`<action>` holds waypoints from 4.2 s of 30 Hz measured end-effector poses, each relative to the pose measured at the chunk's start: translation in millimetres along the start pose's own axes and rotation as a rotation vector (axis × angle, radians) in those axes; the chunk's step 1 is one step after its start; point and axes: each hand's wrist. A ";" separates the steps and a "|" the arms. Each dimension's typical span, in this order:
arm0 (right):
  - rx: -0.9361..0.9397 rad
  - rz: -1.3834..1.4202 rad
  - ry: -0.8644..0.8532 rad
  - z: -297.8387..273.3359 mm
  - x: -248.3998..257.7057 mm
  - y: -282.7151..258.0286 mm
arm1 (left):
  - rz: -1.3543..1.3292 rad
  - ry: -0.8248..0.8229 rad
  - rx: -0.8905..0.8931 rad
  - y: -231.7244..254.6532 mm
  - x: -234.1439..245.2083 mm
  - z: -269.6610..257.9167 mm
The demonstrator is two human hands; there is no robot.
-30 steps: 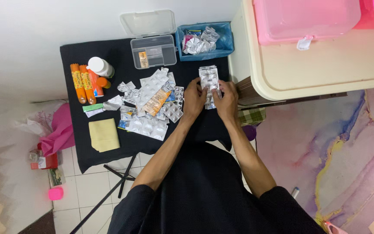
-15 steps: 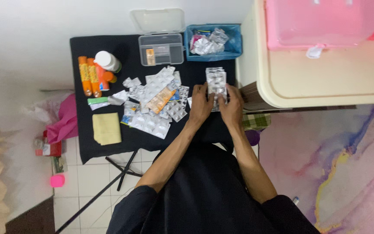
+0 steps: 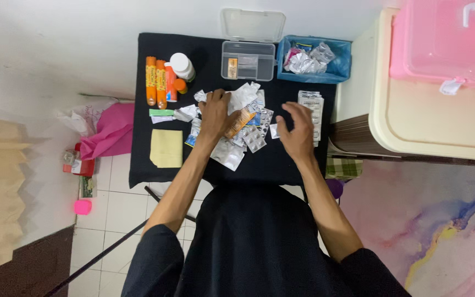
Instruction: The person sorts medication blister packs and small pouches on a table, placing some into small plastic organizers and containers.
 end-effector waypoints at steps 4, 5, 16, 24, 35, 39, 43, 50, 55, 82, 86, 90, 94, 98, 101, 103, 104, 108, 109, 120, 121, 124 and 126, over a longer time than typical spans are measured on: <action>0.021 0.007 -0.183 15.4 -23.3 -19.9 | 0.041 -0.065 -0.118 -20.3 4.8 4.0; 0.045 -0.007 -0.201 18.5 -29.0 -23.9 | 0.047 -0.110 -0.150 -24.4 7.0 4.9; 0.033 -0.146 -0.207 28.2 -64.7 -30.7 | -0.090 -0.024 -0.297 -35.5 30.5 10.6; -0.086 -0.226 -0.117 48.2 -64.4 -36.3 | -0.257 0.173 -0.207 -30.0 41.7 11.7; -0.290 -0.041 -0.197 61.3 -93.3 -17.1 | -0.552 0.158 0.121 -31.9 36.5 3.2; -0.394 0.126 -0.240 64.9 -85.7 -28.3 | -0.442 0.160 0.087 -38.2 30.2 0.2; -0.383 0.308 -0.218 61.5 -72.3 -30.5 | -0.472 0.138 0.133 -44.5 25.2 -1.4; -0.306 0.365 -0.034 39.2 -43.4 -26.7 | -0.328 0.174 -0.041 -29.9 28.8 -5.1; -0.022 0.097 0.166 22.8 -29.1 -33.0 | -0.514 0.061 0.138 -6.3 25.6 0.3; -0.243 0.609 -0.259 23.7 -28.6 -36.3 | -0.950 -0.303 0.259 -3.6 30.2 -14.3; -0.258 0.643 -0.205 28.6 -36.9 -49.1 | -0.961 -0.231 0.171 -21.5 27.7 -15.6; -0.128 0.297 -0.102 14.9 -40.2 -59.8 | -1.081 0.021 0.129 -43.5 22.9 -13.6; 0.089 0.110 -0.214 -19.1 -50.6 -75.4 | -0.983 0.083 0.306 -59.0 17.1 -11.2; 0.338 -0.041 -0.418 -54.1 -65.8 -102.9 | -0.779 0.082 0.211 -63.5 20.1 -11.7; 0.293 -0.142 -0.506 -62.0 -73.8 -109.2 | -0.707 0.065 0.165 -57.7 32.1 -13.8; 0.295 -0.146 -0.480 -61.5 -75.8 -104.4 | -0.675 0.084 0.132 -54.0 41.7 -14.5; 0.295 -0.151 -0.456 -60.9 -75.4 -101.3 | -0.662 0.073 0.101 -52.3 47.2 -17.1; 0.299 -0.119 -0.436 -48.5 -71.3 -89.3 | -0.667 0.034 0.144 -50.1 65.1 -27.6; 0.257 -0.088 -0.439 -45.2 -69.0 -86.7 | -0.667 0.034 0.146 -50.8 68.4 -29.9; -0.020 0.269 -0.299 -17.0 -48.0 -73.1 | -0.859 0.181 0.263 -56.8 74.7 -44.7; -0.196 0.304 -0.310 -16.1 -47.2 -71.2 | -0.859 0.180 0.262 -56.6 73.1 -46.0; -0.433 0.523 -0.242 -13.5 -49.6 -66.0 | -0.946 0.243 0.264 -51.7 66.7 -52.1; -0.492 0.708 -0.158 -10.8 -54.2 -63.6 | -0.945 0.116 0.359 -46.7 64.4 -56.3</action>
Point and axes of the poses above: each hand's wrist, its own z-axis towards the middle knuckle, its own x-axis out of the back of the hand, y = z × x, and after that the axes turned 14 degrees about -z, right-handed
